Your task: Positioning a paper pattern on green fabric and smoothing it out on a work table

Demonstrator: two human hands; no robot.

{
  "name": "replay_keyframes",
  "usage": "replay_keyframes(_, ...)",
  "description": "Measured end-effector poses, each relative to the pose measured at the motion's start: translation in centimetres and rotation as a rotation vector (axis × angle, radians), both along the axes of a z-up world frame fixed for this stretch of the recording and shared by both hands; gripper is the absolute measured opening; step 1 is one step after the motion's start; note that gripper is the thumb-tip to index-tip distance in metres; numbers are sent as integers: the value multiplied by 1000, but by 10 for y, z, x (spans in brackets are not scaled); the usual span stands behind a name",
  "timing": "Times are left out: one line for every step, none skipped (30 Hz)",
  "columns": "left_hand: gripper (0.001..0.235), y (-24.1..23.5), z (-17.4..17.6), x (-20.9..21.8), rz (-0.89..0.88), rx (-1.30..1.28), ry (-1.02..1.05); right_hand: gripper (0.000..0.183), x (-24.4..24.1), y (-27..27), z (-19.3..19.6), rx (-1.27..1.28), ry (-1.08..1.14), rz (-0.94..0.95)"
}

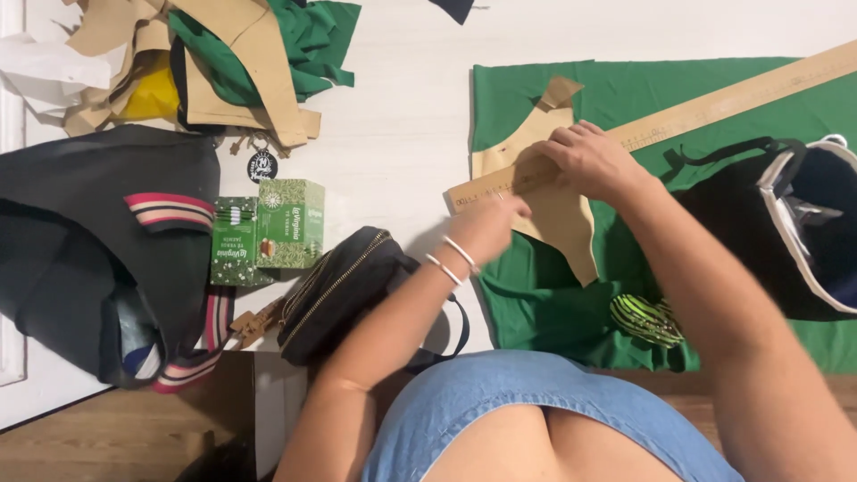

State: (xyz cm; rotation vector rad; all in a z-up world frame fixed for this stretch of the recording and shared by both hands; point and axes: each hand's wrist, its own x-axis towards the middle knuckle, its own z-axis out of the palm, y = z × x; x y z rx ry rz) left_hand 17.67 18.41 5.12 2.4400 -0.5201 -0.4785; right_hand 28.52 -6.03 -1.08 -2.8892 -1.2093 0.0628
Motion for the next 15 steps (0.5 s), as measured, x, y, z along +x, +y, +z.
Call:
replay_keyframes(40, -3, -13, -9, -1, 1, 1, 73, 2, 2, 1, 1, 1, -1)
replay_keyframes(48, -7, -26, -17, -19, 38, 14, 59, 5, 2, 3, 34, -64, 99)
replay_keyframes(58, -11, -38, -25, -38, 76, 27, 46, 7, 2, 5, 68, -128, 199)
replay_keyframes(58, -13, -46, -25, -39, 76, 19, 46, 17, -3, 3, 66, -137, 197)
replay_keyframes(59, -14, -54, -23, -44, 87, 29, 44, 27, -9, 2, 86, -165, 236)
replay_keyframes(61, -17, -62, -25, -42, 95, 44, 42, 36, -14, 0, 103, -186, 281)
replay_keyframes(61, -18, -56, -26, -38, 92, 41, 42, 34, 4, 58, 100, -189, 285)
replay_keyframes(54, -17, -50, -26, -50, 99, 1, 31, 35, 26, 124, -66, 41, 95)
replay_keyframes(50, -17, -43, -25, -61, 106, -39, 28, 34, 47, 197, -227, 267, -104)
replay_keyframes(50, -18, -38, -26, -55, 105, -44, 28, 55, 22, 170, -229, 262, -100)
replay_keyframes(45, -19, -33, -27, -55, 133, -53, 39, 77, -3, 144, -73, -6, -42)
replay_keyframes(40, -19, -29, -26, -57, 164, -64, 53, 101, -28, 117, 86, -275, 14)
replay_keyframes(40, -18, -30, -30, -53, 164, -69, 53, 110, -29, 115, 87, -281, 17)
replay_keyframes(39, -18, -30, -30, -41, 166, -106, 50, 121, -32, 114, -15, -203, -83)
replay_keyframes(38, -19, -31, -30, -28, 168, -143, 47, 133, -35, 114, -116, -126, -185)
